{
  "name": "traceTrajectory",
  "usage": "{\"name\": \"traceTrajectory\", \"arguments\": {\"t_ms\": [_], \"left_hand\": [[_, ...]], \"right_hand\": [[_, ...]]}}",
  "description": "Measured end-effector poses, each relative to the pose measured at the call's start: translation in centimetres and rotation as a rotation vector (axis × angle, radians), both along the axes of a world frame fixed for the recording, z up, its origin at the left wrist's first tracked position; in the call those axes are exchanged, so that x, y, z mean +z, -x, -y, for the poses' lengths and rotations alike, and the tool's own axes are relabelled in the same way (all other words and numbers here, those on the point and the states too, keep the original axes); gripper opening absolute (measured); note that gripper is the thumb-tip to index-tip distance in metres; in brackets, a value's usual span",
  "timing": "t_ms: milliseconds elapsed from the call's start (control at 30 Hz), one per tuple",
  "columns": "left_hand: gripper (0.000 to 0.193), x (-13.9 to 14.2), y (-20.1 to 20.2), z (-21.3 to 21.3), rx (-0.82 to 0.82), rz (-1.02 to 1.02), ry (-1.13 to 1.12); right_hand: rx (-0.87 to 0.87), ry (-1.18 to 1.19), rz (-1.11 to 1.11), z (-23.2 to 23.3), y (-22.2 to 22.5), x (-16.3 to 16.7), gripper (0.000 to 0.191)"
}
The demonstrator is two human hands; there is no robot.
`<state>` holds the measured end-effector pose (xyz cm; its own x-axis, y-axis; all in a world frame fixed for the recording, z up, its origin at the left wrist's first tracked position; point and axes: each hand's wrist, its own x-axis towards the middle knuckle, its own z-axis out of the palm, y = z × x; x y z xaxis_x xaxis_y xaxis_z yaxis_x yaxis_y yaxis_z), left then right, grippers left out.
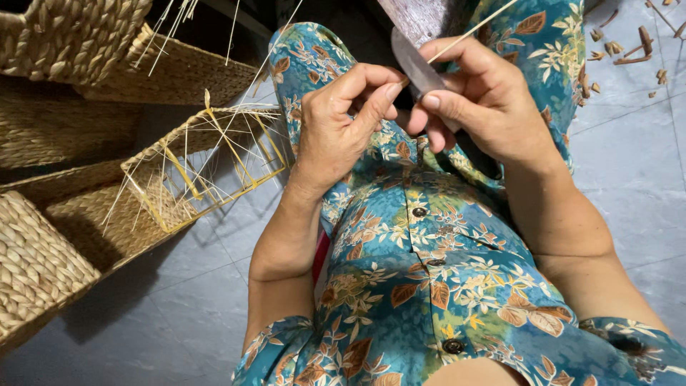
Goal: The person sits on the floor and uses a small knife to shave and split thin bamboo strips, drawing each strip along the blade to thin it. The person then attaches the finished strips to a woven basket frame, and briefly uses scissors to trim a strip.
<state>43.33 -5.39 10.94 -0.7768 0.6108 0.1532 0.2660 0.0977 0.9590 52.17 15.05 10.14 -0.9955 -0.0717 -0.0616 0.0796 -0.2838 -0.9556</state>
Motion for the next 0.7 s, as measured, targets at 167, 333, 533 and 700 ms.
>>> {"name": "traceTrajectory", "arguments": {"t_ms": [167, 333, 533, 700], "left_hand": [[0.009, 0.3, 0.2, 0.4, 0.009, -0.005, 0.010], [0.009, 0.4, 0.4, 1.5, -0.004, 0.012, 0.001], [0.008, 0.1, 0.7, 2.7, 0.017, 0.068, 0.018], [0.009, -0.1, 0.6, 2.5, 0.018, 0.100, 0.011]], "right_hand": [[-0.058, 0.037, 0.009, -0.9, -0.2, -0.5, 0.035], [-0.182, 0.101, 0.028, -2.6, -0.8, -0.3, 0.031], [-0.360, 0.148, 0.026, -4.9, -1.3, 0.0, 0.032], [-0.357, 0.095, -0.006, -4.5, -1.3, 0.8, 0.042]]}}
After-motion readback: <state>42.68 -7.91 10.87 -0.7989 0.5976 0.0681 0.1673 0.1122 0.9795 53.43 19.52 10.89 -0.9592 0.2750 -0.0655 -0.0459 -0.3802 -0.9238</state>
